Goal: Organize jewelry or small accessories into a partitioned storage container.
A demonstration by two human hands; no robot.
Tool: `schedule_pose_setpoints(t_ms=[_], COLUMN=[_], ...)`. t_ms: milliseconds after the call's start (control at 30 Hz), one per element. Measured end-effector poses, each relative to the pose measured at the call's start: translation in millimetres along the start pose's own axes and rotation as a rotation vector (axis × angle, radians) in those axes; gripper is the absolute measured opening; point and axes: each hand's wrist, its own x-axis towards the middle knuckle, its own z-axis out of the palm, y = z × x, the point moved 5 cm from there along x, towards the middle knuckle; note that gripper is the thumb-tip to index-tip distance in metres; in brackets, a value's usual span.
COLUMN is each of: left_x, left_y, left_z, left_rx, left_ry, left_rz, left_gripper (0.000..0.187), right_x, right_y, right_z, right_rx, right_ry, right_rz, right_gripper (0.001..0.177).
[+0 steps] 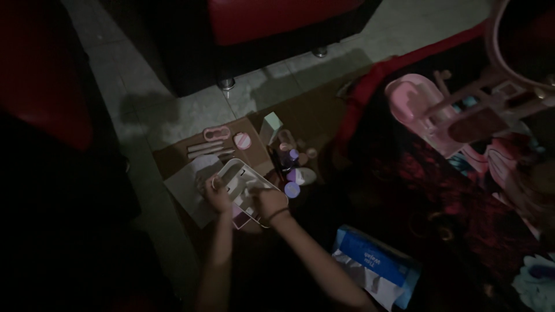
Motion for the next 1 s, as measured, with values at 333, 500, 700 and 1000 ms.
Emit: schedule_pose_setpoints(t_ms=[333,500,700,1000], left_x=[-1,-2,-5,-11], left_y=[68,66,72,85], left_z=[-8,-5,-4,-3], left_rx=[0.353,0.337,0.332,0.405], left_ry=[-0.111,-0.089,-0.123,-0.115], left_rz=[0.268,0.129,0.018,0.155], left_gripper=[0.014,0.016,0.021,0.029], right_x=[34,17,7,-10], right_y=[32,-6,-16,-17], right_z=[118,85,82,97], right_rx=[-0.312,-0.166,-0.017,-0.155], right_ry=[-0.064,-0.282,-0.257,-0.294], right_rz=[0.111,0.094,0.032,-0.050], right_gripper=[0.011,0.031,0.035,0.029])
